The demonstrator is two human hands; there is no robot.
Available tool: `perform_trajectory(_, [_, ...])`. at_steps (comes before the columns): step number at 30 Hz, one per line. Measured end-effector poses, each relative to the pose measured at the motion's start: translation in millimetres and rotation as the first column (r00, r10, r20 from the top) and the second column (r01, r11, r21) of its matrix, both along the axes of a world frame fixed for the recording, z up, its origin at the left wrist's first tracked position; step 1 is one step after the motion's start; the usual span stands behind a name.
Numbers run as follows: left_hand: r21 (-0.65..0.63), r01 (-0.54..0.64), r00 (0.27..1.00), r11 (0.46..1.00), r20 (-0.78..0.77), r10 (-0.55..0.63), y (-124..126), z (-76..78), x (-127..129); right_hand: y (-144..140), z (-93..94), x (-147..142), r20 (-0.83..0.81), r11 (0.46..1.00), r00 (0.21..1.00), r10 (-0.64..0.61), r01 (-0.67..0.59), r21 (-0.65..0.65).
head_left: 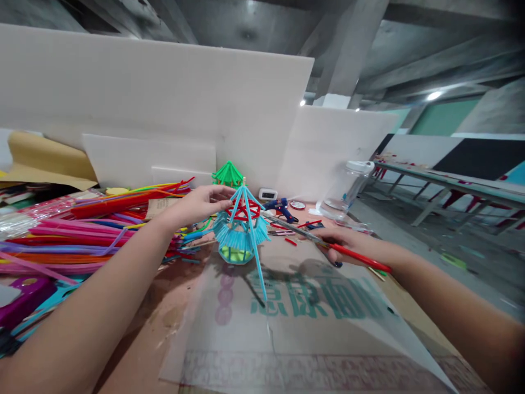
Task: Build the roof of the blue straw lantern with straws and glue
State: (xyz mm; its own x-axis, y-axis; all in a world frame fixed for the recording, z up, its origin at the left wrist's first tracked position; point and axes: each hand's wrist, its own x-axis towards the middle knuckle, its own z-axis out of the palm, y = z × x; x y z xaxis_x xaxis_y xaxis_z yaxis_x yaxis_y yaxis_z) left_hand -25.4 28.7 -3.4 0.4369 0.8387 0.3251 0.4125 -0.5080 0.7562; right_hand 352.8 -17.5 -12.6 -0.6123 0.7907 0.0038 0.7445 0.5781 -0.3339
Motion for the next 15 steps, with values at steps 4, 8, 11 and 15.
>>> perform_trajectory(4, [0.008, -0.008, 1.0, 1.0, 0.004, 0.008, -1.2, -0.9, 5.2, 5.2, 11.3, -11.1, 0.091, 0.996, 0.993, 0.072, -0.067, -0.058])
perform_trajectory(8, [0.032, -0.018, 1.0, 0.999, 0.016, 0.017, -3.6, -0.7, 10.5, 4.8, 21.6, -22.2, 0.127, 0.995, 0.989, 0.082, -0.075, -0.058])
perform_trajectory(11, [0.045, -0.004, 1.0, 0.999, 0.014, 0.004, -3.3, -1.0, 11.0, 4.1, 27.6, -30.1, 0.12, 0.991, 0.985, 0.125, -0.119, -0.056])
perform_trajectory(15, [0.039, 0.006, 1.0, 0.999, 0.017, -0.007, -2.5, -1.7, 9.4, 8.7, 29.4, -38.6, 0.092, 0.989, 0.985, 0.144, -0.14, -0.057])
